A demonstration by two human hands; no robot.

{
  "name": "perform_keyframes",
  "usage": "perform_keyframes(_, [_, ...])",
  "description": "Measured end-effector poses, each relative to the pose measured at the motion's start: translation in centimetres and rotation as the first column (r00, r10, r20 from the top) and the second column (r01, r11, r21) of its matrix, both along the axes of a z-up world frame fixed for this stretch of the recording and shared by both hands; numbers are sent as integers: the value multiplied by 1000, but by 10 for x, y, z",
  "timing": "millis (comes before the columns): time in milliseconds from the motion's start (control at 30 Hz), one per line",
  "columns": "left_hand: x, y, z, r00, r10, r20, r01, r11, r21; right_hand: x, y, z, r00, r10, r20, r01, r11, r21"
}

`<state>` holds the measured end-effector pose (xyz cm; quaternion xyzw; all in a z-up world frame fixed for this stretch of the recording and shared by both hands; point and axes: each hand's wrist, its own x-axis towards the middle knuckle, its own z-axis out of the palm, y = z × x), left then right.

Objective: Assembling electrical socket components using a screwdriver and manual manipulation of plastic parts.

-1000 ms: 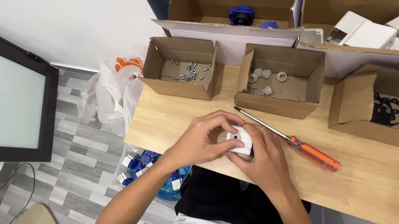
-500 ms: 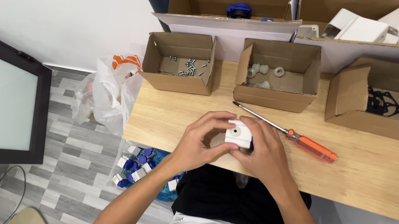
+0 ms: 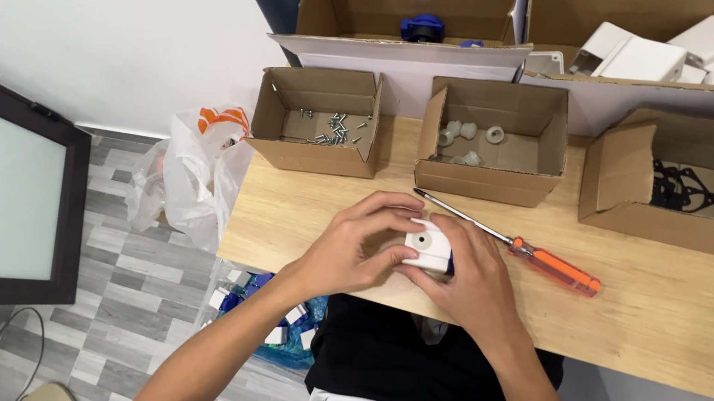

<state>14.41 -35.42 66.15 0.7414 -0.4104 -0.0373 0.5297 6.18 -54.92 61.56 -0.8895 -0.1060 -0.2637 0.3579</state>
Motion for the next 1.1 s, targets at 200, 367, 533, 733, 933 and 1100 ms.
perform_keyframes(200, [6,7,6,996,-13,-83,18,998,63,1,-4,-18,999,-31,-14,31,999,-14])
perform_keyframes(367, [6,4,24,996,-90,9,89,990,109,2,-2,-12,1000,-19,-6,19,1000,-8])
perform_keyframes(533, [11,7,15,999,-51,-11,51,998,35,2,-5,-18,1000,-22,-17,22,1000,1])
perform_keyframes(733, [11,3,35,989,-97,115,81,988,134,4,-5,-27,999,-32,-7,31,999,-24])
perform_keyframes(933, [13,-5,47,948,-243,206,200,958,208,3,-3,-19,1000,-9,0,9,1000,7])
perform_keyframes(1100, [21,-11,28,899,-294,326,186,928,323,4,-6,-34,997,-73,-8,73,997,-9])
